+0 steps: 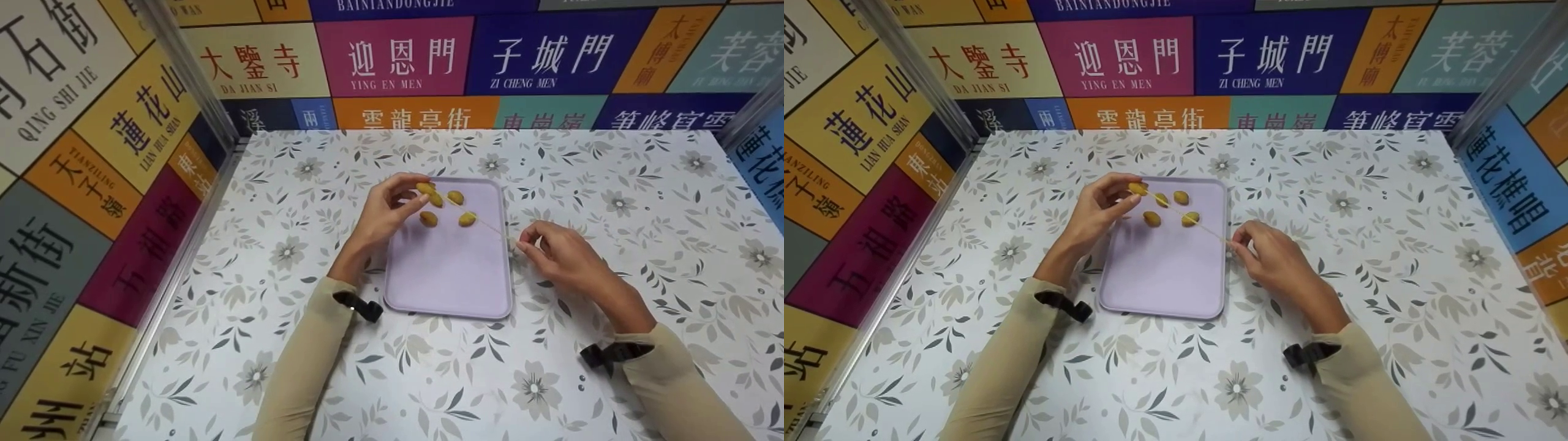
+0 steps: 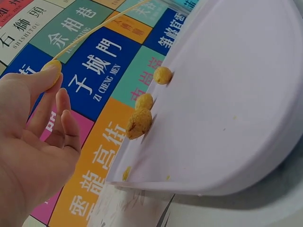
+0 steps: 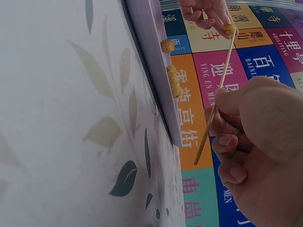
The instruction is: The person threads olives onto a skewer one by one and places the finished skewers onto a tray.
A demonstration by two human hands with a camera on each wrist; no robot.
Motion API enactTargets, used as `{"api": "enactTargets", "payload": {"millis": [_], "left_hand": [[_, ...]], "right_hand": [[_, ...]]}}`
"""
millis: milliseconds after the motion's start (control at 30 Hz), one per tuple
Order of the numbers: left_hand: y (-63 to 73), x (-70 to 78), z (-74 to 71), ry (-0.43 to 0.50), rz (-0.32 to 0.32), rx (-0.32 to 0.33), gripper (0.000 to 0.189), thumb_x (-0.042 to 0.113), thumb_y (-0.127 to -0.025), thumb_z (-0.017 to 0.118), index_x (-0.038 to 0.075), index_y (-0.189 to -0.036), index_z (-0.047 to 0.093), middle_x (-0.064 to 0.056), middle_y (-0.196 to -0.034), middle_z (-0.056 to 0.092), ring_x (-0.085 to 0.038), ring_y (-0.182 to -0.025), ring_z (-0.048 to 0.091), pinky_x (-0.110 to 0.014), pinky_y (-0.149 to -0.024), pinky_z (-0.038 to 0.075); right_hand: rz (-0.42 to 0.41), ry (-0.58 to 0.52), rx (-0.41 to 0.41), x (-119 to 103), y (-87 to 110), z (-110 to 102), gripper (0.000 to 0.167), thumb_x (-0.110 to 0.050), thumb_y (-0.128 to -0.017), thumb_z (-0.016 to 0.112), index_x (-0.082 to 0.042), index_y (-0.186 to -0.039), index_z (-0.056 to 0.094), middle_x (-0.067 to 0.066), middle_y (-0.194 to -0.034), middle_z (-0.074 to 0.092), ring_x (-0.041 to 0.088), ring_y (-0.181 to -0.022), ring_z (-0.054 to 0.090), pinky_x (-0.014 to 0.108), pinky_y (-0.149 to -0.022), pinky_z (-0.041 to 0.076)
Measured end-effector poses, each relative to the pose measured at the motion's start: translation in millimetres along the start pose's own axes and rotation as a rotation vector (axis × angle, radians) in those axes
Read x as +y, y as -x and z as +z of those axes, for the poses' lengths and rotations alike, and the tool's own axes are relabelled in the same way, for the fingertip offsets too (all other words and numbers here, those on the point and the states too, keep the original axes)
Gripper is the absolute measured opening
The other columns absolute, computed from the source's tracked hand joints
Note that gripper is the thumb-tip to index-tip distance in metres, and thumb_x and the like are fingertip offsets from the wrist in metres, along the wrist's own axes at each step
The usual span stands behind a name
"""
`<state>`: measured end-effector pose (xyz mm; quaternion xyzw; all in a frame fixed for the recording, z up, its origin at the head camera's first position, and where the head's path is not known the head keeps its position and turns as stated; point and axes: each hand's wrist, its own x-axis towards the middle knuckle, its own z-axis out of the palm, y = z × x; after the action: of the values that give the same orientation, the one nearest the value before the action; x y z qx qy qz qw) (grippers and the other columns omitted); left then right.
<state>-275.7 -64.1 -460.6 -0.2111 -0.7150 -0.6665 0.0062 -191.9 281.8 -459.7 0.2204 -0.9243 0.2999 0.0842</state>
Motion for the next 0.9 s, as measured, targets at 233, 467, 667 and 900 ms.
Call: {"api": "enactTargets", "payload": {"millis": [233,467,667,900], "left_hand": [[0.6,0.9,-1.5,0.03,0.021,0.0,0.031,0.016,-0.102,0.077,0.013,-0.133,0.073,-0.003,-0.126,0.079,-0.022,-0.109,0.069,-0.036,-0.094,0.056],[1.5,0.6,-1.4,0.016,0.017,-0.015,0.032,0.021,-0.102,0.078,0.016,-0.133,0.074,0.0,-0.125,0.078,-0.029,-0.113,0.069,-0.033,-0.093,0.056],[1.5,1.0,-0.7,0.001,0.045,-0.055,0.031,0.023,-0.103,0.078,0.016,-0.133,0.075,-0.002,-0.125,0.078,-0.034,-0.11,0.07,-0.033,-0.093,0.057],[3.0,-0.2,-3.2,-0.024,0.028,-0.093,0.029,0.021,-0.101,0.079,0.012,-0.129,0.076,-0.004,-0.117,0.079,-0.041,-0.1,0.072,-0.033,-0.085,0.058]], "right_hand": [[0.027,0.001,-0.022,-0.7,0.4,-0.5,0.005,-0.013,-0.104,0.072,-0.01,-0.102,0.068,-0.001,-0.08,0.058,0.01,-0.067,0.045,0.027,-0.062,0.038],[-0.041,0.019,0.014,-2.0,0.9,-0.2,0.007,-0.01,-0.104,0.072,-0.008,-0.108,0.078,0.0,-0.093,0.069,0.008,-0.074,0.049,0.023,-0.066,0.042],[-0.081,0.095,0.068,-4.6,1.6,-0.1,0.008,-0.012,-0.103,0.075,-0.012,-0.107,0.082,0.0,-0.097,0.078,0.011,-0.077,0.061,0.031,-0.068,0.049],[-0.153,0.145,0.101,-5.4,3.5,1.7,0.017,-0.004,-0.097,0.08,-0.009,-0.112,0.086,0.003,-0.093,0.079,0.015,-0.082,0.059,0.034,-0.07,0.049]]}}
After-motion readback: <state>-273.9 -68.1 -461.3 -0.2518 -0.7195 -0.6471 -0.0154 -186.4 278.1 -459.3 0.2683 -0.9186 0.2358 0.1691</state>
